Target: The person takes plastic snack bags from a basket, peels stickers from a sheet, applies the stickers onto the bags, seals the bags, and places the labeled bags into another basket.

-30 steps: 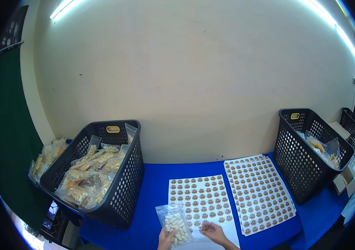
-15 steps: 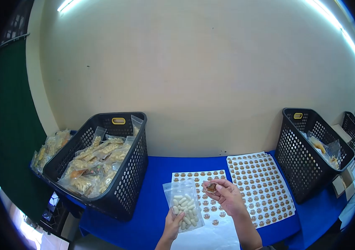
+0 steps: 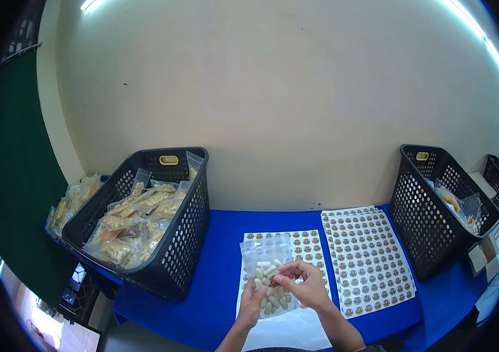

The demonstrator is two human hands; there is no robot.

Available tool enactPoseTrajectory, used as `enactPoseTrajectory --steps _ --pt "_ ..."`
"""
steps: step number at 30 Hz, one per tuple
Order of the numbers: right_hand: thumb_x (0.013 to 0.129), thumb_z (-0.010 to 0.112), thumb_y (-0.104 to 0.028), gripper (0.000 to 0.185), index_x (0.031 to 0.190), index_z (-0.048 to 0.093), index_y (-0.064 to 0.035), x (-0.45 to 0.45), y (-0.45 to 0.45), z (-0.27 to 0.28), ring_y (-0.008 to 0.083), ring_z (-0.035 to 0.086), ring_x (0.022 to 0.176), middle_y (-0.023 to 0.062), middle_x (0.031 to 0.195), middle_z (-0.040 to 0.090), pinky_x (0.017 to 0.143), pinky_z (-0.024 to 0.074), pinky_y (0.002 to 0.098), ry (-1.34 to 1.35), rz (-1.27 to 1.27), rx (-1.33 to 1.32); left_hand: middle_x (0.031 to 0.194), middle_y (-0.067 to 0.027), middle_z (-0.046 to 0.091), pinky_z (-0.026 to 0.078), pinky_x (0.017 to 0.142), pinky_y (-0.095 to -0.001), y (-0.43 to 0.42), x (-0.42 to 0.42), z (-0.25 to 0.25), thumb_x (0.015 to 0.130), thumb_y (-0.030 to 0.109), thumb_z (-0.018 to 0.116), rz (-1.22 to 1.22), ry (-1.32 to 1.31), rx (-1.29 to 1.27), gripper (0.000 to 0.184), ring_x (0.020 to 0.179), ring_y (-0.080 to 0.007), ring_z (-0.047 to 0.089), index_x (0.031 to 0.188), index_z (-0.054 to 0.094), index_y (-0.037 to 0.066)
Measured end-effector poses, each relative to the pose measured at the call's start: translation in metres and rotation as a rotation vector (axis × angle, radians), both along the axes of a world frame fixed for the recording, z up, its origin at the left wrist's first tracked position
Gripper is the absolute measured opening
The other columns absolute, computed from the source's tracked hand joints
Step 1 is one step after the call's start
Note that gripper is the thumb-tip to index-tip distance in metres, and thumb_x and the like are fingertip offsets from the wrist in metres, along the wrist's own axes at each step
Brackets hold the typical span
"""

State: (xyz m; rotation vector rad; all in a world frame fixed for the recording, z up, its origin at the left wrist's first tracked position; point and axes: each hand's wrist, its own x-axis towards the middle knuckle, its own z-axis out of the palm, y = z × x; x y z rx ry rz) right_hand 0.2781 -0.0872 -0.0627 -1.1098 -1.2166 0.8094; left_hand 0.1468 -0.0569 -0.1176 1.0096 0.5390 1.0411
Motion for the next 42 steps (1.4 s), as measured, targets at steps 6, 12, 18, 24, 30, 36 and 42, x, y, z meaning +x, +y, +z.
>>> enactPoseTrajectory --steps 6,12,18,24,30,36,42 --pt "0.065 0.063 -0.009 0.015 0.073 0.054 -0.0001 -0.007 0.001 -0.007 0.0081 0.052 0.064 0.0056 0.069 0.057 0.059 0.0409 0.0199 -0.01 -0.062 0.038 0.1 -0.0098 0.045 0.037 0.076 -0.025 -0.005 0.004 0.009 0.077 0.014 0.048 0.064 0.046 0.131 0.038 0.09 -0.0142 0.045 0.109 0.032 0.0" --pt "0.064 0.063 -0.007 0.016 0.073 0.053 0.0003 -0.015 0.0 -0.024 0.0099 0.053 0.065 0.006 0.067 0.055 0.06 0.0415 0.0207 -0.075 -0.165 0.118 0.098 -0.0095 0.046 0.038 0.075 -0.0247 -0.008 0.005 0.008 0.078 0.015 0.048 0.112 0.079 0.146 0.036 0.089 -0.0139 0.046 0.107 0.034 0.0" --pt "0.063 0.063 -0.007 0.013 0.071 0.054 -0.0018 -0.023 -0.005 -0.036 0.0105 0.051 0.064 0.0056 0.068 0.055 0.06 0.0401 0.0214 -0.057 -0.271 0.159 0.095 -0.0093 0.047 0.038 0.073 -0.0238 -0.009 0.004 0.002 0.078 0.015 0.048 0.116 0.116 0.124 0.031 0.086 -0.0133 0.047 0.102 0.038 0.0" --pt "0.06 0.063 -0.004 0.012 0.069 0.055 -0.0028 -0.026 -0.018 -0.049 0.0143 0.049 0.059 0.0056 0.064 0.054 0.055 0.0391 0.0237 -0.204 -0.466 0.277 0.094 -0.0098 0.048 0.039 0.072 -0.0232 -0.02 0.011 -0.008 0.078 0.011 0.047 0.114 0.119 0.085 0.027 0.084 -0.0121 0.048 0.1 0.039 -0.002" --pt "0.065 0.061 -0.016 0.034 0.09 0.045 0.0006 -0.009 -0.036 -0.071 0.0172 0.049 0.063 0.0091 0.073 0.05 0.058 0.0399 0.0275 -0.418 -0.802 0.355 0.083 -0.0077 0.049 0.039 0.057 -0.0216 -0.042 0.026 -0.036 0.076 0.016 0.05 0.161 0.141 0.073 0.038 0.067 -0.012 0.048 0.106 0.034 -0.002" --pt "0.072 0.053 -0.039 0.04 0.061 0.047 -0.0018 0.04 -0.083 -0.089 0.0081 0.029 0.041 0.0006 0.046 0.032 0.04 0.0265 0.0248 -0.009 -0.059 -0.261 0.078 -0.0085 0.051 0.036 0.038 -0.0192 -0.062 0.044 -0.051 0.074 0.025 0.055 -0.075 0.272 -0.001 0.06 0.049 -0.0082 0.046 0.116 0.025 -0.005" --pt "0.074 0.05 -0.04 0.05 0.042 0.037 -0.0042 0.061 -0.117 -0.081 0.0089 0.022 0.033 0.0012 0.035 0.024 0.033 0.0199 0.0279 -0.192 -0.28 -0.205 0.092 -0.0147 0.05 0.041 0.05 -0.0231 -0.089 0.076 -0.059 0.074 0.03 0.054 -0.092 0.272 -0.057 0.068 0.068 -0.0135 0.051 0.12 0.018 -0.005"
